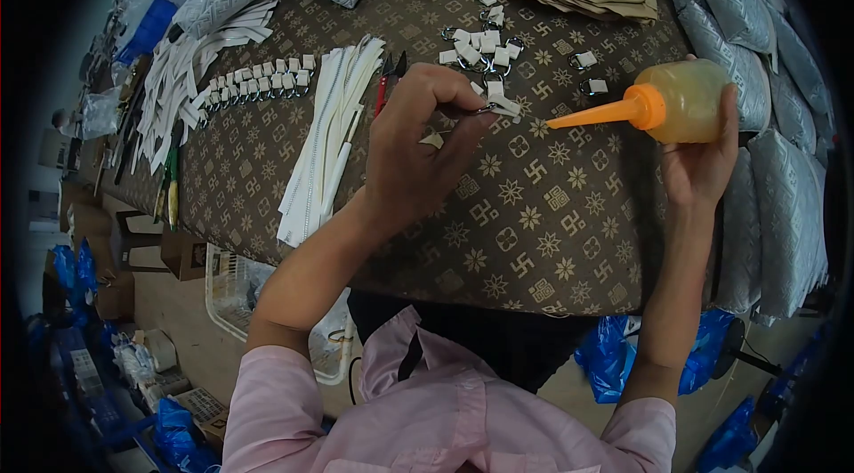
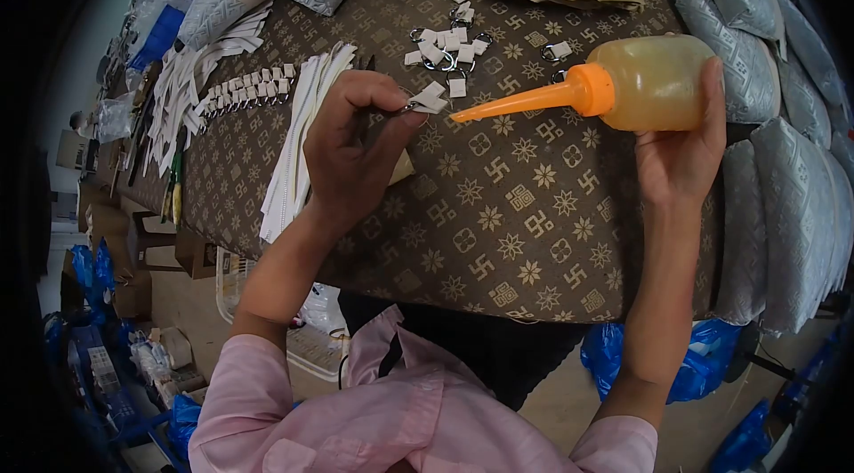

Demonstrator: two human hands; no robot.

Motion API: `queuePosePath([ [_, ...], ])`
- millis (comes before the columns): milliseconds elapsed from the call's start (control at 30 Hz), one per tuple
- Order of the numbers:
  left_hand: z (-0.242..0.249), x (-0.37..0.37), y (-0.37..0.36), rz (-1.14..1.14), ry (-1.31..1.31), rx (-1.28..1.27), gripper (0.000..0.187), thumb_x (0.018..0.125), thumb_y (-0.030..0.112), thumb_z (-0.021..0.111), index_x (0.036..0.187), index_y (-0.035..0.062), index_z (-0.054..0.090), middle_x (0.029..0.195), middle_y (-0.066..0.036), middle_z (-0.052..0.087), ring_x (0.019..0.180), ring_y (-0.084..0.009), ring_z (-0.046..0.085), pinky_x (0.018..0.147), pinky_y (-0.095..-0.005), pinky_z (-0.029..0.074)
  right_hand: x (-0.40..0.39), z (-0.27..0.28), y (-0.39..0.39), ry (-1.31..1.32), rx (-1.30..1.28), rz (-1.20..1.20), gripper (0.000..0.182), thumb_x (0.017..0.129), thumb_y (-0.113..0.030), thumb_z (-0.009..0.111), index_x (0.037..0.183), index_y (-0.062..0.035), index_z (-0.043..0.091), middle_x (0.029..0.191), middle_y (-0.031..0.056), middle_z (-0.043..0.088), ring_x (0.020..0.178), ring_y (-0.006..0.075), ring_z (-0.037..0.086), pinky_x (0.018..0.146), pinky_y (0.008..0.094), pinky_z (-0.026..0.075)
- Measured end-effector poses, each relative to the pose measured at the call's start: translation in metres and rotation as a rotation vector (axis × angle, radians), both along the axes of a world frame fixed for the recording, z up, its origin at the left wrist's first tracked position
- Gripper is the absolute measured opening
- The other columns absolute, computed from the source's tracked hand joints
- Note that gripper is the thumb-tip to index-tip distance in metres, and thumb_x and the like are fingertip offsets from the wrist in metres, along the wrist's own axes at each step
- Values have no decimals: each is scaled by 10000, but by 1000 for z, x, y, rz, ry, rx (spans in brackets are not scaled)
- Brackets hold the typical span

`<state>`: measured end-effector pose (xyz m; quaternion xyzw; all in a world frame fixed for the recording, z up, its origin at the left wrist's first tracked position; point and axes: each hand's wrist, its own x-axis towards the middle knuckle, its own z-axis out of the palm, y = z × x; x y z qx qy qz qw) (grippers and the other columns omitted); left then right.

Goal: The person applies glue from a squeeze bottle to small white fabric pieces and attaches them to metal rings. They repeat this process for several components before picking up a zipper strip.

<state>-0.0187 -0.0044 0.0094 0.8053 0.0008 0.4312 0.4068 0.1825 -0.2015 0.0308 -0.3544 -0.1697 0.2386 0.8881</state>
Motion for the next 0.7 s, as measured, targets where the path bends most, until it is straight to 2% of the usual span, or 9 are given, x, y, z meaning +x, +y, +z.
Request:
queuePosePath([
  [33,0,0,0,1,-5,8,181,727,-37,658,832,14,521,837,-81,537,714,-154,528,623,-253,442,-1,1,1,17,9,-2,430,880,-313,535,1139,25,473,1085,138,560,991,240,582,823,388,523],
  [133,1,0,-1,16,2,0,183,726,-35,660,833,16,521,837,-79,538,709,-155,528,621,-255,443,-3,3,1,16,-12,-21,429,877,-320,540,1130,22,481,1073,135,568,982,237,587,814,381,527],
  [267,1,0,0,7,24,17,183,725,-34,663,830,17,521,835,-79,538,704,-155,527,619,-255,442,-1,1,0,11,-20,0,429,871,-318,551,1126,20,484,1068,134,571,978,236,590,816,376,525],
  [333,1,0,0,9,9,41,183,726,-39,659,832,18,521,833,-78,538,701,-154,527,618,-254,442,-3,3,2,44,-34,-72,426,866,-309,561,1127,20,484,1072,133,570,978,233,590,823,374,522],
  [567,2,-1,0,8,-4,28,183,726,-36,659,835,19,522,834,-78,540,700,-148,525,616,-253,441,-2,3,0,55,23,-19,411,872,-295,554,1126,21,481,1095,143,559,1007,249,574,850,398,506],
  [667,0,1,0,4,-6,-5,183,727,-34,660,836,19,523,837,-78,543,697,-146,525,613,-251,440,2,1,-1,90,52,35,416,878,-291,545,1132,29,471,1102,151,554,1019,263,566,864,408,498],
  [700,0,1,1,1,-11,1,185,727,-36,659,839,19,523,838,-79,544,696,-146,525,612,-250,440,5,0,-3,63,37,29,469,876,-281,548,1188,40,410,1163,174,504,1065,282,535,895,430,473],
])
